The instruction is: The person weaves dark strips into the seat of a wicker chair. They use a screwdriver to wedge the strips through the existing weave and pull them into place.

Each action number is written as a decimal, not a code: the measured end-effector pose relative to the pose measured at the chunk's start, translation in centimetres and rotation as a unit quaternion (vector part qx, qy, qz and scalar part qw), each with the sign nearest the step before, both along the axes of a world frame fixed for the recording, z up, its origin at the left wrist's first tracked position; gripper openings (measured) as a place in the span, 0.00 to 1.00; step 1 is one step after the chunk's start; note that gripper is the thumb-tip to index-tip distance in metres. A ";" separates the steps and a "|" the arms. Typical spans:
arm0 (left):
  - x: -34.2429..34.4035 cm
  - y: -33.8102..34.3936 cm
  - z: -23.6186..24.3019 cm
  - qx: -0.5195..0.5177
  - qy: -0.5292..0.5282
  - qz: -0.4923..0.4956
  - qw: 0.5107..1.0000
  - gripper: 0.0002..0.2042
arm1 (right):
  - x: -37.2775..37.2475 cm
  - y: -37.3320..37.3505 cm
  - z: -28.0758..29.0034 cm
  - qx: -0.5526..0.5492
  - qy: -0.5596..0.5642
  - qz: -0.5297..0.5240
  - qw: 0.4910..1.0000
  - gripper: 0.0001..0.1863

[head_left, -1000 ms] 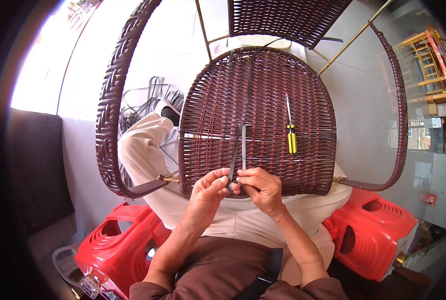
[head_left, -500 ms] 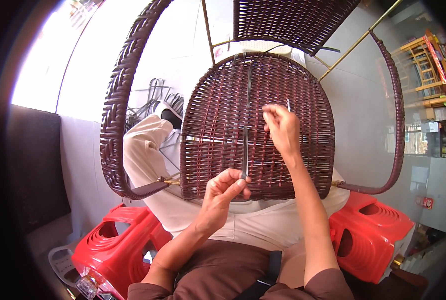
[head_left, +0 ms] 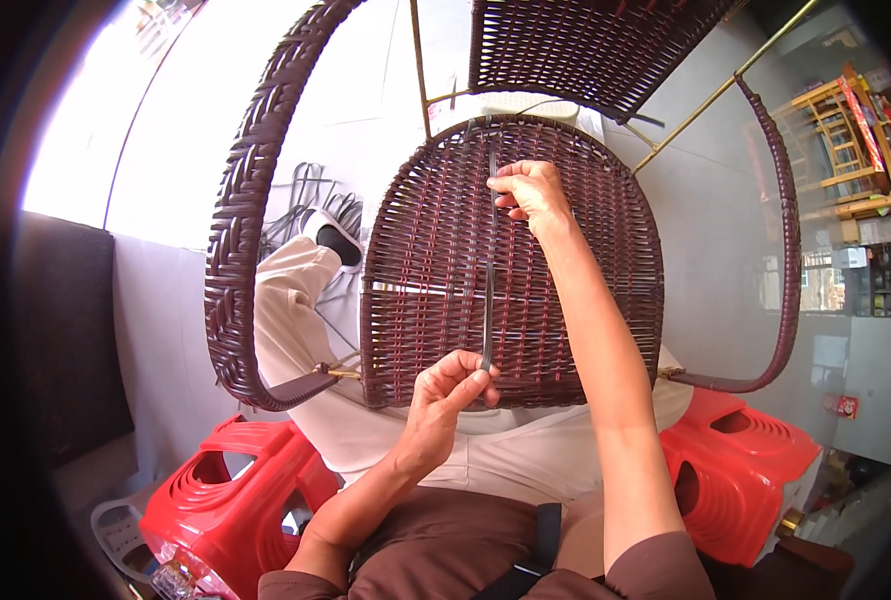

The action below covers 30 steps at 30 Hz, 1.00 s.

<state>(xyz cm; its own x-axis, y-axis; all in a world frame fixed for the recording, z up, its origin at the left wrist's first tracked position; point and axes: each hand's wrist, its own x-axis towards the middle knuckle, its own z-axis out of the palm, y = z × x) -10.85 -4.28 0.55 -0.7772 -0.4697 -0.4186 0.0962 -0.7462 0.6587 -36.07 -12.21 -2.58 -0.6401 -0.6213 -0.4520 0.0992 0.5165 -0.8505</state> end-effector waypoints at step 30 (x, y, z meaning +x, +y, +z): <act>-5.6 -2.3 -4.5 -0.104 -0.086 0.036 0.990 0.10 | -5.3 -2.4 7.1 -0.289 0.163 -0.041 0.942 0.12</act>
<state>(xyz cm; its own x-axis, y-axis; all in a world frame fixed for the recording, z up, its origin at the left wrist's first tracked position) -16.45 -6.60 -3.92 -0.6636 -0.6114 -0.4310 0.0170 -0.5884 0.8084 -41.33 -14.59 4.48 -0.7428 -0.6457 0.1769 -0.1975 -0.0412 -0.9794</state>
